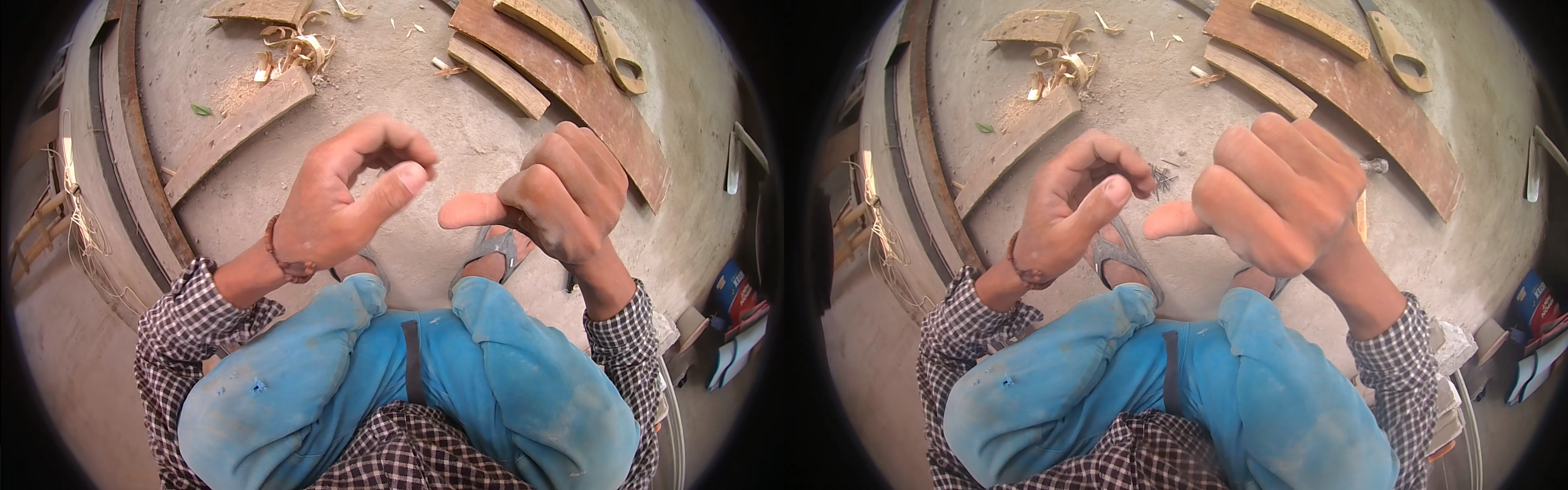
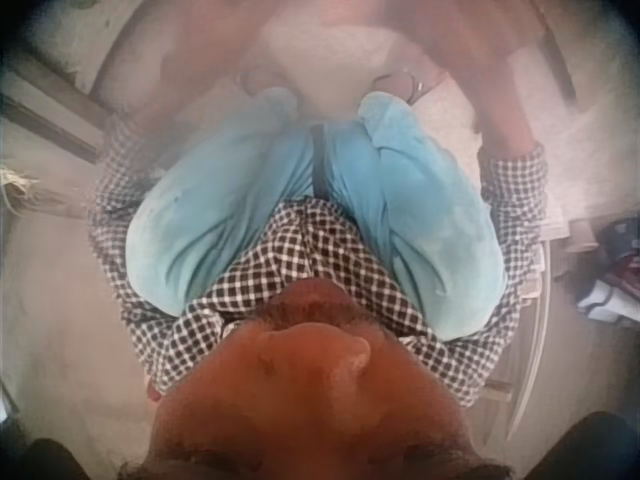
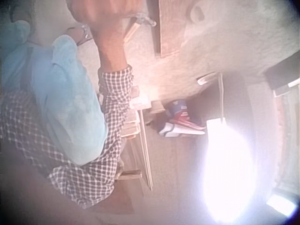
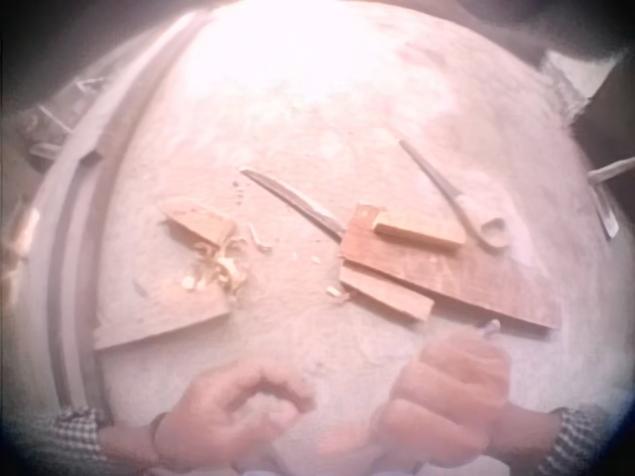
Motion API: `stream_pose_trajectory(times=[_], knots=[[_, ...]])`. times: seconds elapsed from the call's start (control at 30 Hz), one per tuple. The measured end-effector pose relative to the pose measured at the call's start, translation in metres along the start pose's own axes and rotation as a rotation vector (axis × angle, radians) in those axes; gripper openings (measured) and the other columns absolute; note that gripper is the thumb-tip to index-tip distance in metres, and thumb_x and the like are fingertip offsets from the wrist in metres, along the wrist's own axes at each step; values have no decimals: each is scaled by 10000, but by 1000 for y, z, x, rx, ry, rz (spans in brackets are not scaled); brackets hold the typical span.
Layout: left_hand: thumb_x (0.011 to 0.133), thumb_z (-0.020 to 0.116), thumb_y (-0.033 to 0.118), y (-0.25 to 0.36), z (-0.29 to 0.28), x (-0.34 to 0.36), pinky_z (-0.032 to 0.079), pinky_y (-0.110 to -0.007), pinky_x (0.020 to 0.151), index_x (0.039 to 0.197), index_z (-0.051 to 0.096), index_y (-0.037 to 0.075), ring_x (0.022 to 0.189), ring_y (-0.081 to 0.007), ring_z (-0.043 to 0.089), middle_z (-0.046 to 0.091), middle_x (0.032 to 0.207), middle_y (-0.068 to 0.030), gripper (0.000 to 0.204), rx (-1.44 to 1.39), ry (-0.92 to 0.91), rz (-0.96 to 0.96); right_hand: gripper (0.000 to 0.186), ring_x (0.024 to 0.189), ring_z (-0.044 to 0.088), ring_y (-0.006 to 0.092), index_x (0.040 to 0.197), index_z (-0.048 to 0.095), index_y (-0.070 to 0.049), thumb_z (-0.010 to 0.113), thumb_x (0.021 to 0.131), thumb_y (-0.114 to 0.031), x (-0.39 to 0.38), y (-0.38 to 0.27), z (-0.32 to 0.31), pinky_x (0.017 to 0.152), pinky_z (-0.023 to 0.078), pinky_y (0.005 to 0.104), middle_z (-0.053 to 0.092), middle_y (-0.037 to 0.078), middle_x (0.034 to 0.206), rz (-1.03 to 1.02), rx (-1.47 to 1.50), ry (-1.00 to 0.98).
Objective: The person is cutting a piece of wood using a hand saw. They hold the wood steady with one hand while sawing with the other, creating wood shavings on the floor.
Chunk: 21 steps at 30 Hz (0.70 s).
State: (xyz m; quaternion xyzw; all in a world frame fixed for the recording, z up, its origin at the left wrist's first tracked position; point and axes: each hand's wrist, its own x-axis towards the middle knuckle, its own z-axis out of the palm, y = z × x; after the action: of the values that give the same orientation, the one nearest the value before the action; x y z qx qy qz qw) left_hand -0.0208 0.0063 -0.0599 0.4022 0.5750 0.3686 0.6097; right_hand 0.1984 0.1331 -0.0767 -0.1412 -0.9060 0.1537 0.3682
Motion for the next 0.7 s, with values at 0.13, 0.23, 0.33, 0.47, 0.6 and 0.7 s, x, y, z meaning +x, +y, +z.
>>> stream_pose_trajectory(times=[0.13, 0.23, 0.33, 0.47, 0.6, 0.7], knots=[[978, 706, 214, 27, 18, -2, 552, -328, 943, 1209, 626, -28, 1054, -143, 652, 657, 1110, -90, 344, -144, -95, 34, 449, 532, 416, 145, 672, 506, -122, 827, 721, -432, -2, 1, 3, 462, 298, 286, 408, -5, 627, -14, 86, 22], [943, 730, 181, 35, 27, -6, 548, -324, 923, 1169, 638, -29, 1026, -142, 647, 649, 1082, -87, 322, -170, -61, -8, 317, 558, 434, 171, 762, 586, -102, 853, 681, -252, 0, -5, -12, 478, 302, 315, 423, 13, 664, 6, 137, -78], [922, 732, 154, 32, 28, -8, 539, -313, 884, 1116, 652, -19, 983, -131, 630, 640, 1063, -80, 272, -158, -48, 22, 286, 566, 434, 175, 793, 595, -97, 836, 682, -204, -1, -8, -12, 480, 295, 325, 419, 14, 672, -11, 120, -68], [904, 735, 134, 31, 29, -8, 521, -306, 853, 1063, 661, 2, 946, -119, 597, 620, 1036, -63, 220, -101, -34, 97, 318, 568, 417, 158, 691, 498, -126, 767, 628, -284, 0, -9, -9, 488, 262, 307, 399, -3, 662, -38, 45, -15], [903, 730, 124, 35, 32, -10, 502, -306, 886, 1063, 661, 12, 966, -116, 587, 604, 1029, -46, 206, -144, 11, 65, 345, 568, 401, 145, 644, 453, -151, 744, 600, -332, 2, -11, -5, 493, 235, 297, 381, -15, 654, -41, 12, 29], [908, 728, 123, 37, 32, -10, 487, -296, 890, 1061, 660, 15, 965, -110, 578, 597, 1031, -37, 200, -148, 16, 45, 323, 576, 405, 148, 682, 484, -149, 762, 632, -306, 6, -13, -10, 494, 247, 301, 391, -14, 665, -52, 4, 1]])
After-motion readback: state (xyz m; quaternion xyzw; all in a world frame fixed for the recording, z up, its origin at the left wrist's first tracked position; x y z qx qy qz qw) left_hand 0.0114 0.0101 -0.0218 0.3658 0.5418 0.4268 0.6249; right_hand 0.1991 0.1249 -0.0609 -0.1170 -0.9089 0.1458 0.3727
